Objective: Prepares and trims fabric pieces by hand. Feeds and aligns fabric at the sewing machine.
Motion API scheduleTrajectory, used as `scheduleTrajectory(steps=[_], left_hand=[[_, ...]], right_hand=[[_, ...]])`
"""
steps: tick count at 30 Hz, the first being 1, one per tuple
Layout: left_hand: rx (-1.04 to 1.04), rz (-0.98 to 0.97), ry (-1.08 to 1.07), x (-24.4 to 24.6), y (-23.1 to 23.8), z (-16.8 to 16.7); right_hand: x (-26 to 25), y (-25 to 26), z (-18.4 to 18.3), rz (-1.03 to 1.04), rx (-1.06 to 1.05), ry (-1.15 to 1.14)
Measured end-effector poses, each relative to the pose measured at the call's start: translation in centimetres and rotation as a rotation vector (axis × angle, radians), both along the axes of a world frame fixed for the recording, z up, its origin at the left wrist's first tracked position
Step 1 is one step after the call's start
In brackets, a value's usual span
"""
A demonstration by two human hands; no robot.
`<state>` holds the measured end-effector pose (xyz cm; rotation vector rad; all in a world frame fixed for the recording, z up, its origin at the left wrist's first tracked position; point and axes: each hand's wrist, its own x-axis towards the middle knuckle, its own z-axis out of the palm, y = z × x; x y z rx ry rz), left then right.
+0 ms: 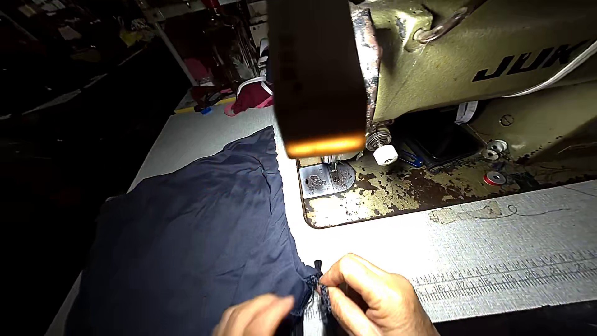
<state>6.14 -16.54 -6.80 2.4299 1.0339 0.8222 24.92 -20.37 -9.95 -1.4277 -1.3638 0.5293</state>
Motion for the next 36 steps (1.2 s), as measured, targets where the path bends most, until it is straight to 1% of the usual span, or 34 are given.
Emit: scheduleTrajectory(steps=[2,3,5,8,10,12,13,14,15,17,19,20,22,23,24,27,28,29,32,35,36], left_hand=[[-0.001,0.048,0.107,1.8,0.6,-1.5],[0.039,0.067,0.138,2.1,1.0,-2.4],[0.084,0.062,0.113,2.2,1.5,-3.1],[-0.006,0.036,0.011,1.7,1.6,-2.6],[-0.058,0.022,0.006,1.4,1.8,-2.3],[-0.074,-0.043,0.024,1.1,1.9,-2.3],[-0.072,-0.067,0.052,1.0,1.9,-2.3],[-0.05,-0.071,0.092,1.1,1.9,-2.4],[-0.021,-0.059,0.135,1.3,1.8,-2.4],[0.013,-0.029,0.201,1.6,1.7,-2.3],[0.054,0.001,0.242,1.8,2.0,-2.5],[0.075,0.017,0.245,1.8,2.1,-2.6],[0.109,0.037,0.204,1.8,2.5,-2.9],[0.115,0.032,0.171,1.7,2.7,-3.0],[0.108,0.018,0.133,1.6,2.7,-2.9],[0.068,-0.081,0.049,1.0,2.6,-2.9],[0.074,-0.103,0.039,0.8,2.6,-3.1],[0.086,-0.111,0.057,0.7,2.5,-3.3],[0.116,-0.088,0.18,0.9,1.9,-3.3],[0.14,-0.063,0.201,1.2,1.9,-3.2],[0.16,-0.055,0.181,1.2,2.0,-3.4]], right_hand=[[0.7,-0.3,0.3,0.019,-0.034,0.018],[1.2,-0.4,0.3,0.014,-0.047,0.007],[2.5,-0.4,-0.4,-0.014,-0.08,-0.034],[4.7,-0.4,-1.5,-0.071,-0.182,-0.097],[5.6,-0.2,-1.6,-0.177,-0.151,-0.117],[5.7,0.2,-1.3,-0.28,-0.043,-0.139],[5.5,0.3,-1.1,-0.297,0.004,-0.146],[5.1,0.3,-0.7,-0.273,0.025,-0.146],[4.5,0.2,-0.2,-0.207,0.007,-0.138],[3.0,0.1,0.9,-0.002,-0.082,-0.135],[1.6,0.6,0.7,0.166,-0.073,-0.245],[1.0,1.1,-0.1,0.201,-0.027,-0.305],[0.2,1.8,-1.7,0.184,0.083,-0.365],[0.3,2.0,-1.9,0.185,0.103,-0.318],[0.8,1.9,-1.8,0.218,0.09,-0.218],[3.0,1.2,-1.1,0.36,0.006,0.189],[3.8,1.0,-1.2,0.384,-0.009,0.264],[4.5,0.7,-1.3,0.394,-0.04,0.286],[5.3,-0.3,-0.8,0.467,-0.153,0.24],[5.2,-0.8,0.3,0.581,-0.161,0.283],[5.4,-0.9,0.5,0.557,-0.151,0.251]])
